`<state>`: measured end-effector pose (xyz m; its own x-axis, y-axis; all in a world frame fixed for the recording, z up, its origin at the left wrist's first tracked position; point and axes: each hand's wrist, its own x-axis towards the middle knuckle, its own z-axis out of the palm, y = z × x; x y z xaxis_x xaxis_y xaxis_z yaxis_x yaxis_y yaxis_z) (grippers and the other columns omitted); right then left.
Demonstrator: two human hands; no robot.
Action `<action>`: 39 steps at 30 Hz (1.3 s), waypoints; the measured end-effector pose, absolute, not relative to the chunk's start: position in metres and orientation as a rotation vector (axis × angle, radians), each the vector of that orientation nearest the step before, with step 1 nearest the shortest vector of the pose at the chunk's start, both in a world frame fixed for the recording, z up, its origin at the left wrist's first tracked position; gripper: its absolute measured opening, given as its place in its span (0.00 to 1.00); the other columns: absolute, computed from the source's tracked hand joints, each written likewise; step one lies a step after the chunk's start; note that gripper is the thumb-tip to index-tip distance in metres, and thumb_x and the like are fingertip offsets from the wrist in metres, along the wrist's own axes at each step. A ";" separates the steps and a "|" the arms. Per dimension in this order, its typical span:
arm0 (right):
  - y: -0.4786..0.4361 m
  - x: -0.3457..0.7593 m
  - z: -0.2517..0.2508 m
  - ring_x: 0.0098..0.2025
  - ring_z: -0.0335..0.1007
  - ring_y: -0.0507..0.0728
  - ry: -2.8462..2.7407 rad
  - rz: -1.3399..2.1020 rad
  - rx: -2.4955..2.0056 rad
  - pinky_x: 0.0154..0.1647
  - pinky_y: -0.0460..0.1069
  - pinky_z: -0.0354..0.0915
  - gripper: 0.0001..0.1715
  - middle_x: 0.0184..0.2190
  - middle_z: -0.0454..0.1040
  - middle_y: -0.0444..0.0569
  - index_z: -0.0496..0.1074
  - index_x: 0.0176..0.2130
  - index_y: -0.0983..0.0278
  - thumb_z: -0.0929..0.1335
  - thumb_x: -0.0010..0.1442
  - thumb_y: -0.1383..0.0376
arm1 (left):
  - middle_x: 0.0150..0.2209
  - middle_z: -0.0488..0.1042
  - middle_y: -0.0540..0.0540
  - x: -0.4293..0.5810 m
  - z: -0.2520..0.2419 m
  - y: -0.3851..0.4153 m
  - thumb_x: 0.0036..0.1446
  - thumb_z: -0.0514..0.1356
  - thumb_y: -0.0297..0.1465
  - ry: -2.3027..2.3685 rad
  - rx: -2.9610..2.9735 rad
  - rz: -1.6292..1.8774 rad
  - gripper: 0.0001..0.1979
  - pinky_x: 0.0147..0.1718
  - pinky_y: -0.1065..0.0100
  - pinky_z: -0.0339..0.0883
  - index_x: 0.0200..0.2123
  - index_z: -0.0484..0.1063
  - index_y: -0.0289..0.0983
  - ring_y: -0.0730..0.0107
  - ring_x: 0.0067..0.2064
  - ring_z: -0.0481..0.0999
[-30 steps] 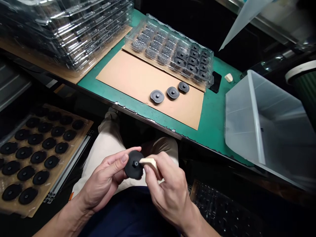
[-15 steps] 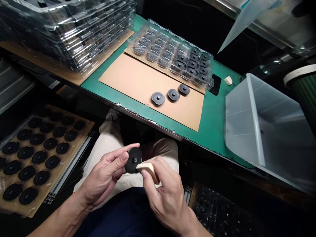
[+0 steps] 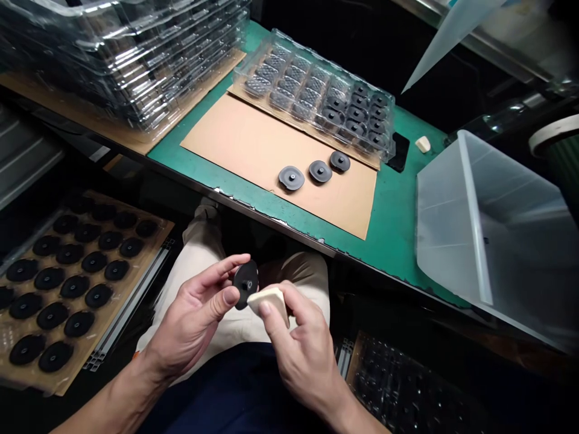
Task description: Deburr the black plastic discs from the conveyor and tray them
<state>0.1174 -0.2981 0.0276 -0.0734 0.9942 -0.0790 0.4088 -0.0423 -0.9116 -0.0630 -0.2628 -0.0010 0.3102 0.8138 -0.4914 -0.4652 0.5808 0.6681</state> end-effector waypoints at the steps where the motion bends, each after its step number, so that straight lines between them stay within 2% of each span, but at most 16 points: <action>1: -0.298 0.118 0.026 0.32 0.63 0.54 -1.602 1.030 -1.510 0.35 0.50 0.61 0.09 0.33 0.69 0.46 0.73 0.44 0.62 0.64 0.75 0.65 | 0.49 0.80 0.46 -0.065 -0.001 -0.262 0.58 0.72 0.37 0.918 0.457 0.816 0.22 0.47 0.75 0.69 0.56 0.80 0.46 0.67 0.49 0.74; 3: -0.297 0.123 0.022 0.37 0.64 0.56 -1.723 0.881 -1.474 0.40 0.52 0.61 0.10 0.37 0.71 0.48 0.74 0.48 0.62 0.63 0.74 0.69 | 0.50 0.79 0.43 -0.069 -0.002 -0.261 0.61 0.69 0.40 0.901 0.466 0.661 0.21 0.43 0.73 0.70 0.56 0.80 0.42 0.66 0.48 0.74; 6: -0.294 0.132 0.020 0.41 0.66 0.58 -1.904 0.736 -1.391 0.43 0.55 0.61 0.14 0.43 0.72 0.51 0.72 0.54 0.63 0.63 0.73 0.71 | 0.45 0.79 0.39 -0.069 -0.005 -0.261 0.67 0.62 0.42 0.798 0.433 0.500 0.21 0.40 0.64 0.74 0.57 0.79 0.38 0.63 0.43 0.74; 10: -0.286 0.142 0.024 0.41 0.66 0.59 -2.175 0.714 -1.191 0.43 0.56 0.60 0.14 0.44 0.73 0.51 0.73 0.55 0.61 0.63 0.74 0.69 | 0.35 0.77 0.40 -0.064 -0.011 -0.265 0.70 0.57 0.43 0.695 0.269 0.451 0.21 0.33 0.61 0.76 0.46 0.83 0.34 0.63 0.36 0.75; 13: -0.281 0.142 0.025 0.44 0.67 0.60 -2.224 0.659 -1.160 0.46 0.57 0.60 0.13 0.46 0.74 0.51 0.74 0.54 0.60 0.64 0.75 0.66 | 0.42 0.80 0.38 -0.060 -0.013 -0.268 0.70 0.58 0.41 0.663 0.177 0.530 0.18 0.39 0.62 0.77 0.50 0.82 0.35 0.64 0.39 0.78; 15: -0.280 0.137 0.024 0.40 0.66 0.58 -2.004 0.650 -1.351 0.43 0.55 0.60 0.09 0.41 0.73 0.50 0.74 0.49 0.62 0.64 0.75 0.66 | 0.49 0.80 0.41 -0.058 -0.012 -0.268 0.66 0.64 0.36 0.719 0.178 0.687 0.17 0.48 0.66 0.75 0.56 0.79 0.40 0.66 0.46 0.78; 17: -0.283 0.130 0.023 0.33 0.63 0.55 -1.720 0.851 -1.532 0.36 0.52 0.58 0.10 0.33 0.70 0.47 0.73 0.42 0.64 0.64 0.75 0.64 | 0.50 0.79 0.44 -0.057 -0.010 -0.266 0.60 0.70 0.32 0.803 0.241 0.856 0.21 0.53 0.70 0.71 0.57 0.78 0.44 0.68 0.51 0.77; 19: -0.286 0.124 0.023 0.30 0.61 0.53 -1.544 1.127 -1.574 0.31 0.50 0.57 0.14 0.29 0.67 0.44 0.72 0.39 0.63 0.63 0.76 0.61 | 0.49 0.79 0.45 -0.057 -0.008 -0.265 0.56 0.73 0.29 0.865 0.328 0.956 0.24 0.55 0.70 0.70 0.56 0.78 0.45 0.67 0.53 0.77; 21: -0.288 0.121 0.023 0.31 0.61 0.53 -1.525 1.187 -1.555 0.32 0.50 0.57 0.14 0.30 0.67 0.44 0.72 0.39 0.63 0.63 0.76 0.61 | 0.50 0.79 0.45 -0.058 -0.006 -0.264 0.54 0.74 0.29 0.898 0.376 0.983 0.24 0.56 0.68 0.69 0.55 0.79 0.45 0.65 0.53 0.76; 24: -0.287 0.124 0.024 0.32 0.59 0.54 -1.636 1.007 -1.541 0.36 0.51 0.57 0.12 0.30 0.65 0.45 0.72 0.38 0.64 0.64 0.74 0.63 | 0.52 0.79 0.44 -0.060 -0.005 -0.266 0.55 0.73 0.30 0.915 0.369 0.970 0.23 0.56 0.68 0.70 0.55 0.79 0.45 0.64 0.54 0.77; 27: -0.285 0.131 0.025 0.32 0.58 0.55 -1.763 0.981 -1.456 0.36 0.52 0.56 0.11 0.30 0.64 0.45 0.73 0.41 0.64 0.63 0.74 0.66 | 0.51 0.79 0.44 -0.062 -0.005 -0.268 0.57 0.72 0.32 0.913 0.338 0.935 0.22 0.56 0.67 0.70 0.55 0.79 0.46 0.63 0.54 0.77; 32: -0.284 0.139 0.023 0.37 0.63 0.57 -1.963 0.741 -1.488 0.41 0.54 0.56 0.09 0.36 0.70 0.49 0.73 0.44 0.64 0.63 0.74 0.68 | 0.54 0.78 0.43 -0.067 -0.005 -0.269 0.61 0.69 0.36 0.885 0.329 0.709 0.21 0.50 0.72 0.71 0.57 0.79 0.44 0.63 0.55 0.75; 34: -0.284 0.140 0.023 0.39 0.64 0.58 -2.047 0.715 -1.420 0.42 0.55 0.56 0.09 0.39 0.71 0.51 0.73 0.47 0.64 0.63 0.73 0.69 | 0.53 0.78 0.40 -0.068 -0.005 -0.270 0.65 0.65 0.39 0.853 0.341 0.602 0.20 0.48 0.70 0.72 0.58 0.78 0.40 0.63 0.52 0.76; 36: -0.284 0.141 0.024 0.39 0.64 0.58 -2.103 0.722 -1.327 0.42 0.56 0.56 0.11 0.41 0.72 0.51 0.73 0.51 0.64 0.63 0.73 0.69 | 0.48 0.79 0.39 -0.067 -0.006 -0.272 0.68 0.61 0.40 0.793 0.328 0.535 0.19 0.44 0.65 0.75 0.57 0.79 0.38 0.64 0.44 0.76; 39: -0.281 0.142 0.027 0.39 0.64 0.58 -2.213 0.773 -1.186 0.41 0.55 0.57 0.12 0.42 0.72 0.51 0.74 0.52 0.63 0.63 0.74 0.66 | 0.37 0.77 0.42 -0.064 -0.010 -0.276 0.69 0.59 0.41 0.740 0.236 0.485 0.17 0.35 0.61 0.77 0.48 0.82 0.36 0.66 0.35 0.75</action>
<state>0.1421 -0.2810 0.0272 -0.4892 0.8562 0.1662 0.5666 0.4569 -0.6858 -0.0641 -0.2762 -0.0104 0.6352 0.5019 -0.5871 -0.3389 0.8641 0.3720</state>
